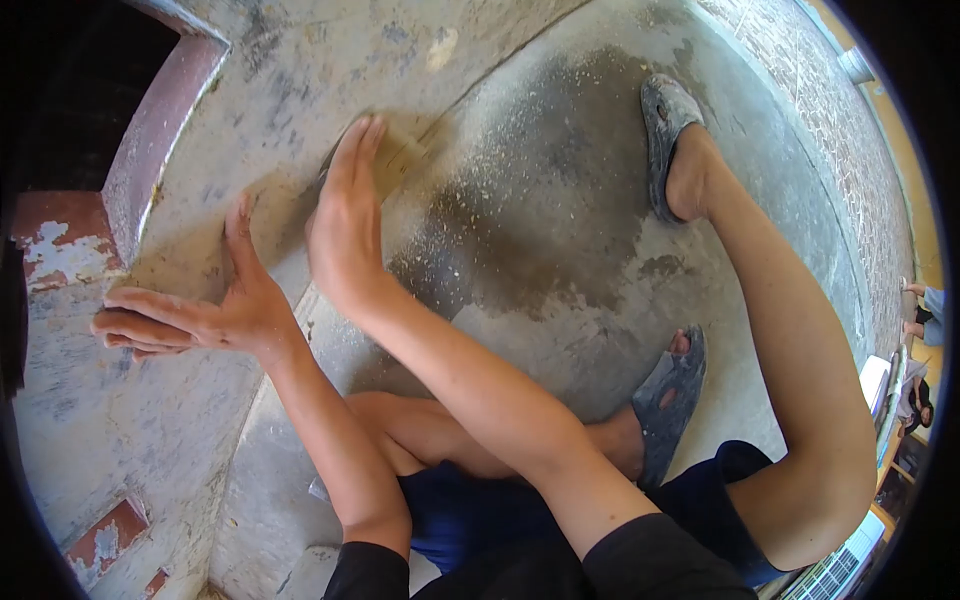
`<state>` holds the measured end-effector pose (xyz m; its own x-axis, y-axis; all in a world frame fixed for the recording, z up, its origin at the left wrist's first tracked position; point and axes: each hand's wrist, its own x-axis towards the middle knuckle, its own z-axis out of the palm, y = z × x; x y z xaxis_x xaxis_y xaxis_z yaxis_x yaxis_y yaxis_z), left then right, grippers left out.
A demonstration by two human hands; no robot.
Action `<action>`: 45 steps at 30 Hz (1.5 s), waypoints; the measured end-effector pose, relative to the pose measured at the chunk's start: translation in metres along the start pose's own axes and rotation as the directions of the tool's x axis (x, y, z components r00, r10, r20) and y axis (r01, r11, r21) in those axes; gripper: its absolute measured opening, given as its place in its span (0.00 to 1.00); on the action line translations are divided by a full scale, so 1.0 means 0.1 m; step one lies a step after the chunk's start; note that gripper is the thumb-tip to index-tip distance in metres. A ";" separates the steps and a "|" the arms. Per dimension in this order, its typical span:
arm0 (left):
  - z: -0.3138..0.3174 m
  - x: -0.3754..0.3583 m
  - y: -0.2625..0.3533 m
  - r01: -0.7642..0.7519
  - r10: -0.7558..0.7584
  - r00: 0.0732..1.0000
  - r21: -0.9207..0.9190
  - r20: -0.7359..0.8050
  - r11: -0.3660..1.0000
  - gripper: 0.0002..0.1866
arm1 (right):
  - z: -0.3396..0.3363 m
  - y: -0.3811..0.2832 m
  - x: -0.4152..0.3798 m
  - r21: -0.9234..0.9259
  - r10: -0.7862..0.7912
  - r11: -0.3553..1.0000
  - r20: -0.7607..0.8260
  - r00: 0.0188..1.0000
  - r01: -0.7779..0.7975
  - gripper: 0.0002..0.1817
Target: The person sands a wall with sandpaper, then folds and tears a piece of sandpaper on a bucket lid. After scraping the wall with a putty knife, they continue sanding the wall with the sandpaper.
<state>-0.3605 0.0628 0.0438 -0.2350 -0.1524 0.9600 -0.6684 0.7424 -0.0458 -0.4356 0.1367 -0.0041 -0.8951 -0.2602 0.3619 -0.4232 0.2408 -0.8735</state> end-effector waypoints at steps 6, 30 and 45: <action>0.03 0.02 0.03 0.054 -0.054 0.999 0.021 -0.006 0.998 0.71 | -0.01 -0.08 -0.36 0.013 -0.110 0.994 0.072 0.991 0.110 0.37; 0.01 0.03 0.04 0.059 -0.059 0.998 -0.016 -0.006 0.998 0.68 | -0.51 0.22 1.11 0.302 0.236 0.945 -0.374 0.897 -0.123 0.27; 0.00 0.04 0.07 0.074 -0.074 0.997 0.011 0.008 0.997 0.69 | -0.17 0.64 1.03 -0.264 -0.042 0.965 -0.177 0.983 -0.007 0.36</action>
<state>-0.3661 0.0674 0.0468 -0.1907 -0.2123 0.9584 -0.6916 0.7219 0.0223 -0.5573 0.1413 -0.0175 -0.8875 -0.1006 0.4498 -0.4392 0.4805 -0.7591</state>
